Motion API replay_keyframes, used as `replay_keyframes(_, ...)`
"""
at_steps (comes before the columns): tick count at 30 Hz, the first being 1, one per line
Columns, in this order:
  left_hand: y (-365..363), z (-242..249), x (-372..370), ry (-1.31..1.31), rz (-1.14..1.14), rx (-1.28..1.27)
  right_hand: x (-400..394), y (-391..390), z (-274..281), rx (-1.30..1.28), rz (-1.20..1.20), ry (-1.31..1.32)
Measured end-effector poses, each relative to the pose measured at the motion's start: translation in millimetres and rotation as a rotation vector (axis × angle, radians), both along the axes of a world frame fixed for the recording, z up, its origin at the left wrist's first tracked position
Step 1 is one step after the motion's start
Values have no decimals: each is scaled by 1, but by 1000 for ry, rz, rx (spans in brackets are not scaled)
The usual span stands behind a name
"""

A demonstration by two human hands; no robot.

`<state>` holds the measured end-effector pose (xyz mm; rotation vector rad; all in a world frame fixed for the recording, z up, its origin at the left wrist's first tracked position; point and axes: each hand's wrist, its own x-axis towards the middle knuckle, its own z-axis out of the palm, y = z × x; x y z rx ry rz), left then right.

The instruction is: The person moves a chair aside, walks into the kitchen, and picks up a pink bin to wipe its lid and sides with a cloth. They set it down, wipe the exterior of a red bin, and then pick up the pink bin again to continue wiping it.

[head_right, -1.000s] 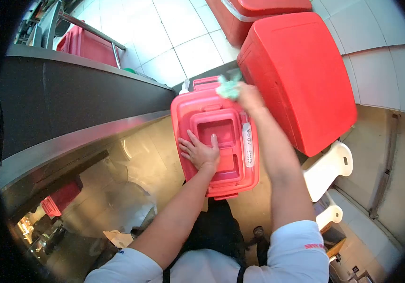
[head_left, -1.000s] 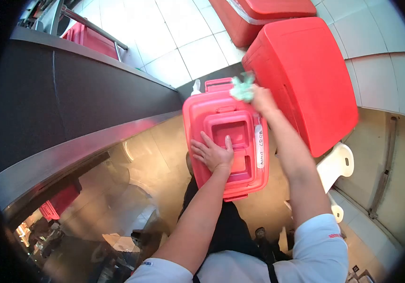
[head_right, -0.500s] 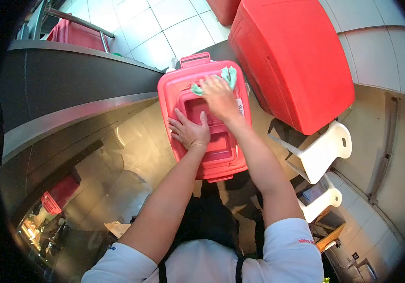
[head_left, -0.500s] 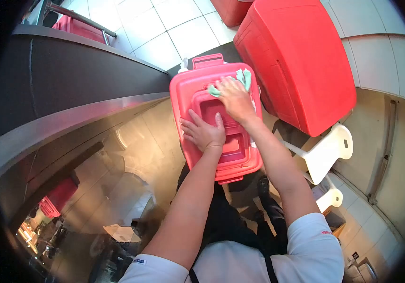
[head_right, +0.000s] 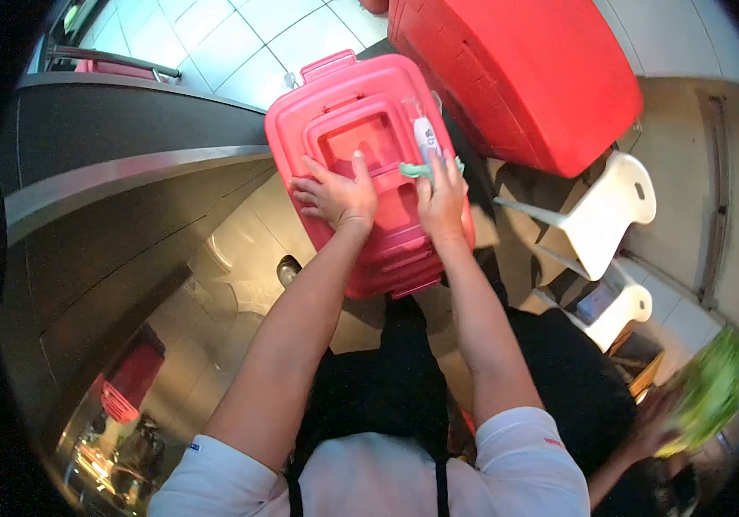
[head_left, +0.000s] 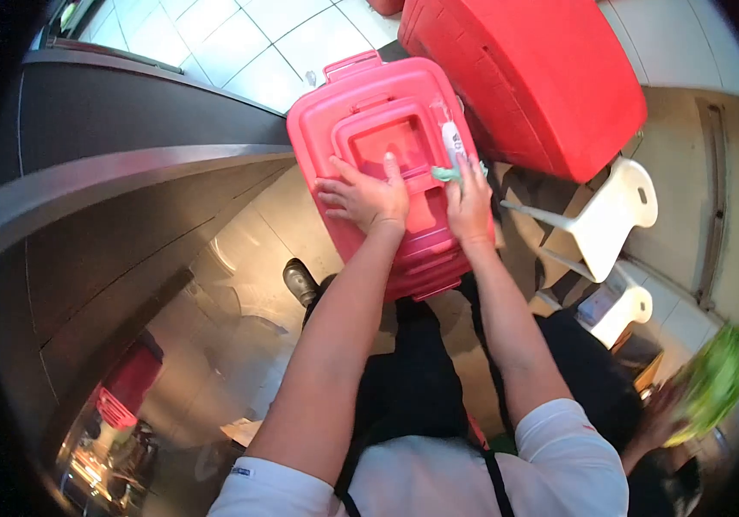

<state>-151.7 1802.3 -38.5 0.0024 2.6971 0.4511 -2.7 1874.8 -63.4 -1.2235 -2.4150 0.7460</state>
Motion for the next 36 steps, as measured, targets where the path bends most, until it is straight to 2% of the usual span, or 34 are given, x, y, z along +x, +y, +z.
replay_keyframes(2,-23,-6,7,19,-46,141,7,0,-9,-2,-4,-25)
replay_keyframes(3,-46,-8,2,13,-184,143,9,-1,-15,12,-100,-21)
replay_keyframes(4,-87,-15,-5,34,-293,396,10,-2,-20,31,-198,-17)
replay_keyframes(5,-126,-23,6,31,-160,507,5,-5,-8,-104,-317,27)
replay_keyframes(6,-166,-38,18,25,-21,604,9,-4,-16,-116,-340,51)
replay_keyframes(8,-227,-75,50,-414,187,433,6,-9,3,-247,-340,-78)
replay_keyframes(10,-260,-102,69,-922,193,875,7,-23,5,-193,-436,-107)
replay_keyframes(11,-259,-86,69,-777,-85,850,10,-29,4,-167,-443,-115)
replay_keyframes(14,-259,-77,39,-804,111,860,16,-57,-1,-135,-477,-134)
replay_keyframes(18,-274,-76,21,-664,127,950,25,-113,-13,-126,-613,-57)
replay_keyframes(19,-279,-64,7,-602,65,792,22,-134,-8,-95,-651,-60)
replay_keyframes(20,-294,-90,-10,-524,-153,581,17,-158,1,-115,-689,-15)
replay_keyframes(22,-313,-59,-33,-472,-225,486,14,-207,1,-54,-725,40)
replay_keyframes(24,-333,-54,-42,-417,-253,448,40,-238,-29,-9,-587,120)
replay_keyframes(26,-360,-55,-40,-371,-272,410,44,-267,-10,-28,-562,-14)
replay_keyframes(29,-396,-70,-25,-335,-255,433,44,-296,51,-160,-649,43)
replay_keyframes(31,-417,-64,-7,-372,-173,500,28,-310,72,-96,-548,143)
replay_keyframes(32,-426,-59,1,-298,-159,439,17,-322,78,-60,-490,202)
replay_keyframes(34,-440,-47,19,-141,-121,304,3,-349,86,-108,-213,218)
replay_keyframes(35,-446,-36,20,105,-160,483,-11,-359,87,-246,-140,329)
replay_keyframes(36,-441,-27,29,56,-58,756,-25,-363,87,-388,-61,434)
